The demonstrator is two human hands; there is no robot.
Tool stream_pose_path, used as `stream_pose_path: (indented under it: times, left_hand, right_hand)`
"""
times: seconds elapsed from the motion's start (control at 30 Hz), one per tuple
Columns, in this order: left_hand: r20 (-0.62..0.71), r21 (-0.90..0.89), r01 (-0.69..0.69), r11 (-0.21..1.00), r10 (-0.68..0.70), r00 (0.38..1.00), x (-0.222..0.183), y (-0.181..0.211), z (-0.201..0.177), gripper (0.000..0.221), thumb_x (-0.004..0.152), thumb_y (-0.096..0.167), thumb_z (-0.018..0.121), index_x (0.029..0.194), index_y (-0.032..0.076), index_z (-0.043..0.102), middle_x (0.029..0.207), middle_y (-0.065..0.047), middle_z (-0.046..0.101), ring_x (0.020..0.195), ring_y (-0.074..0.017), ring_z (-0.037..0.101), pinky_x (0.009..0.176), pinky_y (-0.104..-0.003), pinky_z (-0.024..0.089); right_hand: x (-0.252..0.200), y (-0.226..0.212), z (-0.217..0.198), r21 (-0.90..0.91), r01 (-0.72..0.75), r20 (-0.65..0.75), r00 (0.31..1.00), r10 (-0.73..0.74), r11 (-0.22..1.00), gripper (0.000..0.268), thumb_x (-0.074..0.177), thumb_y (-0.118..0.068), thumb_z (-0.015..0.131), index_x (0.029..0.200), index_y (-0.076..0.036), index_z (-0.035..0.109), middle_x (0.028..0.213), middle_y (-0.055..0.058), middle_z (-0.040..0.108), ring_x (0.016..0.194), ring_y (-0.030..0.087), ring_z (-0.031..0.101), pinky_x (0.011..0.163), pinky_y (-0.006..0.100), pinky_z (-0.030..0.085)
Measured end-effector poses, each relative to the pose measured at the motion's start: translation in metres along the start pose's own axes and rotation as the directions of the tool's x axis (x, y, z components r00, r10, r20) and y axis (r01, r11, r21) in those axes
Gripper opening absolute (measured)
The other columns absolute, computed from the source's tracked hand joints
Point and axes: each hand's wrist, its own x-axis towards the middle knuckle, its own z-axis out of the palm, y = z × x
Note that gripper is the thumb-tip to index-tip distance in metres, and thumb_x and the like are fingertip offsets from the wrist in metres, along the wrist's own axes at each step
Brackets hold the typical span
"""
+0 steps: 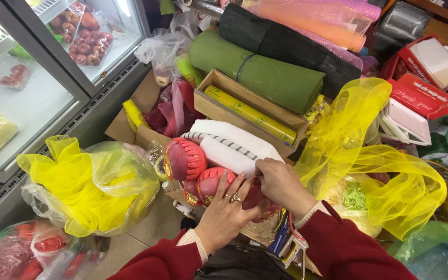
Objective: Assembling a tiered tower of red-wrapped fruit decorations in a basket and securing them with tape and plastic wrap.
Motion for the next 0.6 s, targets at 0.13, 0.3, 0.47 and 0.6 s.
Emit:
stream_pose_path:
  times: [0.13,0.3,0.47,0.6]
  left_hand:
    - [0.024,-0.021,-0.006,1.000,0.007,1.000,-0.003,0.002,0.001,0.070,0.084,0.012,0.072,0.149,0.030,0.052,0.152,-0.032,0.045,0.146,-0.0493,0.042,0.119,-0.073,0.027]
    - [0.039,0.002,-0.012,1.000,0.012,0.999,-0.009,0.004,0.003,0.076,0.077,0.018,0.079,0.149,0.028,0.055,0.148,-0.029,0.049,0.144,-0.0507,0.040,0.119,-0.075,0.023]
    - [0.038,0.083,-0.001,0.997,-0.002,0.999,-0.021,0.005,0.016,0.106,0.074,0.047,0.093,0.163,0.034,0.038,0.162,-0.025,0.039,0.152,-0.0489,0.032,0.120,-0.074,0.021]
    - [0.040,0.130,-0.001,0.992,-0.005,0.999,-0.026,0.009,0.004,0.114,0.078,0.066,0.091,0.167,0.035,0.026,0.168,-0.025,0.031,0.158,-0.0457,0.025,0.126,-0.071,0.013]
  right_hand:
    - [-0.016,-0.003,-0.015,0.198,-0.099,-0.030,0.994,0.107,0.975,0.006,0.093,-0.020,0.068,0.090,-0.015,0.071,0.092,0.003,0.076,0.084,0.022,0.067,0.071,0.038,0.051]
    - [-0.070,0.004,-0.033,0.472,-0.223,-0.016,0.965,0.261,0.853,0.025,0.096,-0.028,0.072,0.118,-0.016,0.074,0.111,0.003,0.079,0.094,0.016,0.075,0.086,0.028,0.063]
    - [-0.117,0.026,-0.002,0.617,-0.285,-0.008,0.930,0.367,0.734,0.024,0.097,-0.023,0.069,0.119,-0.014,0.076,0.113,0.005,0.080,0.095,0.016,0.076,0.084,0.027,0.064]
    - [-0.149,0.033,0.025,0.697,-0.331,0.047,0.907,0.420,0.636,0.024,0.098,-0.025,0.069,0.116,-0.013,0.078,0.111,0.007,0.078,0.093,0.017,0.073,0.083,0.027,0.063]
